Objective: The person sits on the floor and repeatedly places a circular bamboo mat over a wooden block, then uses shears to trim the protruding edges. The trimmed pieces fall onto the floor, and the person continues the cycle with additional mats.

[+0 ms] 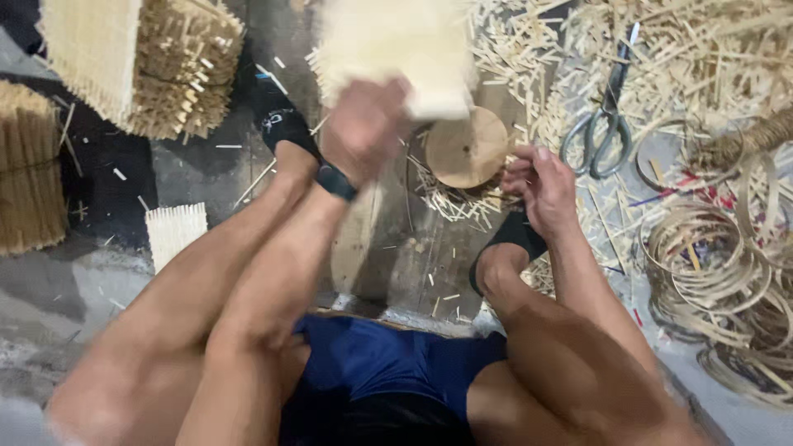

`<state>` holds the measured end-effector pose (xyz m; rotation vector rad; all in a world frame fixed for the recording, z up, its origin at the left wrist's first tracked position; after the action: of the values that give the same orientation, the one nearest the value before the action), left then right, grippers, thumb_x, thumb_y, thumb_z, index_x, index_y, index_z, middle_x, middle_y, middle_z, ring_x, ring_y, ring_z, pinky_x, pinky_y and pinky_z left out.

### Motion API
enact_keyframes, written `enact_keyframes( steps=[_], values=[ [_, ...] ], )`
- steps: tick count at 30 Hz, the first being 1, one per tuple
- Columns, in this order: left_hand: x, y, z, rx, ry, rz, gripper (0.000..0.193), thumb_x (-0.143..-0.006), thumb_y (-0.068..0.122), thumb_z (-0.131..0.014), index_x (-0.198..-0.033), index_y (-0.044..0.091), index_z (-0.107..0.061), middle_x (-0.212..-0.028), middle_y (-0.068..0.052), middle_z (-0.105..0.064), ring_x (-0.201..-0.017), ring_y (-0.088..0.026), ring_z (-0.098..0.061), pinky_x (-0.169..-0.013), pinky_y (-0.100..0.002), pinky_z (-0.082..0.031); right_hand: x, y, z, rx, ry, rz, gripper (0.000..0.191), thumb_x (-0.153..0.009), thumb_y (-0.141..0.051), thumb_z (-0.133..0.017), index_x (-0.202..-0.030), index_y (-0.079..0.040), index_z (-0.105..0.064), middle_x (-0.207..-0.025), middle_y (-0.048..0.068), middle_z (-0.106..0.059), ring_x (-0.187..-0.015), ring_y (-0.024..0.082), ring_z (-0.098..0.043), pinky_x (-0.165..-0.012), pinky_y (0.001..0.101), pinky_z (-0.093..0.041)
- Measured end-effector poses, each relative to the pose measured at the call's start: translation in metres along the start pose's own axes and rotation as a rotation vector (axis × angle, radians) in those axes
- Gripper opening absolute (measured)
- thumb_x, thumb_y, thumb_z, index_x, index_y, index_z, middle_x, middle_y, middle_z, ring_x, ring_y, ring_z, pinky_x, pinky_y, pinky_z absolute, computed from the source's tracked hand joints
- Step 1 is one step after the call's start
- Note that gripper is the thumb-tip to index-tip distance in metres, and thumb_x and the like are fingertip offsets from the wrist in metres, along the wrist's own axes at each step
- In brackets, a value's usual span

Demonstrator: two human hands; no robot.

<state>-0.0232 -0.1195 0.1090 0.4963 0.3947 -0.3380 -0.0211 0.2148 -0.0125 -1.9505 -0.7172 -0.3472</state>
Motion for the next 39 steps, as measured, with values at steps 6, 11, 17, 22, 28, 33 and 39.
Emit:
enact_keyframes(
  steps=[6, 11, 17, 22, 28, 33, 39],
  values=[
    [0.056, 0.095, -0.067, 0.186, -0.359, -0.068, 0.052, -0.074, 0.019, -0.080, -0.123, 0.012, -0.066, -0.132, -0.008, -0.065, -0.112, -0.030, -0.062, -0.091, -0.044, -0.051, -0.006, -0.013, -0.022, 0.558, 0.110, 0.085, 0.029, -0.093, -0.009, -0.073, -0.118, 0.002, -0.065, -0.104, 0.005, -0.074, -0.089, 0.007, -0.068, -0.079, 0.0227, -0.056],
    [0.074, 0.039, -0.088, 0.283, -0.159, 0.935, 0.071, -0.072, 0.026, -0.098, -0.127, 0.002, -0.059, -0.113, -0.017, -0.064, -0.097, -0.021, -0.059, -0.085, -0.038, -0.052, -0.006, -0.024, -0.041, 0.496, 0.120, 0.125, 0.027, -0.093, -0.001, -0.073, -0.119, 0.003, -0.066, -0.106, 0.005, -0.073, -0.089, 0.006, -0.065, -0.078, 0.0220, -0.055],
    [0.090, -0.016, -0.124, 1.036, -0.156, 1.300, 0.031, -0.077, 0.005, -0.090, -0.099, -0.003, -0.071, -0.084, -0.004, -0.072, -0.073, -0.010, -0.065, -0.067, -0.023, -0.057, -0.008, -0.025, -0.037, 0.546, 0.124, 0.210, 0.025, -0.096, 0.000, -0.072, -0.119, 0.006, -0.064, -0.109, 0.009, -0.074, -0.094, 0.010, -0.067, -0.083, 0.0254, -0.055],
    [0.100, -0.014, -0.128, 0.890, -0.155, 1.276, 0.029, -0.074, 0.005, -0.091, -0.093, -0.002, -0.072, -0.083, -0.002, -0.070, -0.072, -0.008, -0.065, -0.065, -0.022, -0.056, -0.009, -0.006, -0.019, 0.500, 0.132, 0.220, 0.025, -0.095, 0.000, -0.071, -0.119, 0.004, -0.062, -0.110, 0.009, -0.074, -0.098, 0.012, -0.070, -0.085, 0.0271, -0.059],
    [0.095, -0.003, -0.114, 0.879, -0.216, 1.333, 0.033, -0.075, 0.005, -0.091, -0.100, -0.002, -0.070, -0.085, -0.001, -0.069, -0.071, -0.008, -0.062, -0.064, -0.022, -0.052, -0.008, -0.002, 0.055, 0.671, 0.357, 0.448, 0.029, -0.093, 0.001, -0.074, -0.120, 0.001, -0.063, -0.095, 0.006, -0.067, -0.083, 0.011, -0.065, -0.073, 0.0265, -0.054],
    [0.088, 0.007, -0.105, 0.868, -0.191, 1.292, 0.050, -0.075, 0.009, -0.088, -0.117, -0.002, -0.064, -0.087, 0.000, -0.070, -0.074, -0.008, -0.064, -0.066, -0.021, -0.053, 0.030, -0.054, 0.172, 1.711, 0.721, 0.567, 0.037, -0.076, -0.004, -0.080, -0.111, -0.005, -0.069, -0.107, 0.019, -0.063, -0.105, 0.036, -0.057, -0.090, 0.0438, -0.048],
    [0.051, 0.031, -0.063, 0.356, 0.138, 0.764, 0.055, -0.088, 0.009, -0.088, -0.133, -0.002, -0.059, -0.115, -0.011, -0.063, -0.101, -0.017, -0.062, -0.084, -0.031, -0.055, 0.059, -0.100, 0.181, 1.952, 0.442, 0.610, 0.009, -0.088, -0.014, -0.082, -0.091, -0.008, -0.075, -0.098, 0.013, -0.066, -0.101, 0.036, -0.057, -0.087, 0.0512, -0.046]
  ],
)
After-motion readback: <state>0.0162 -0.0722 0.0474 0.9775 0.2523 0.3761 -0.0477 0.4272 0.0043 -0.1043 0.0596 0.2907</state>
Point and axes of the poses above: each hand's wrist, its own x-axis away from the middle knuckle, its own z-axis out of the back of the hand, y = z × x, the point moved 2 cm from there along -x, towards the middle knuckle
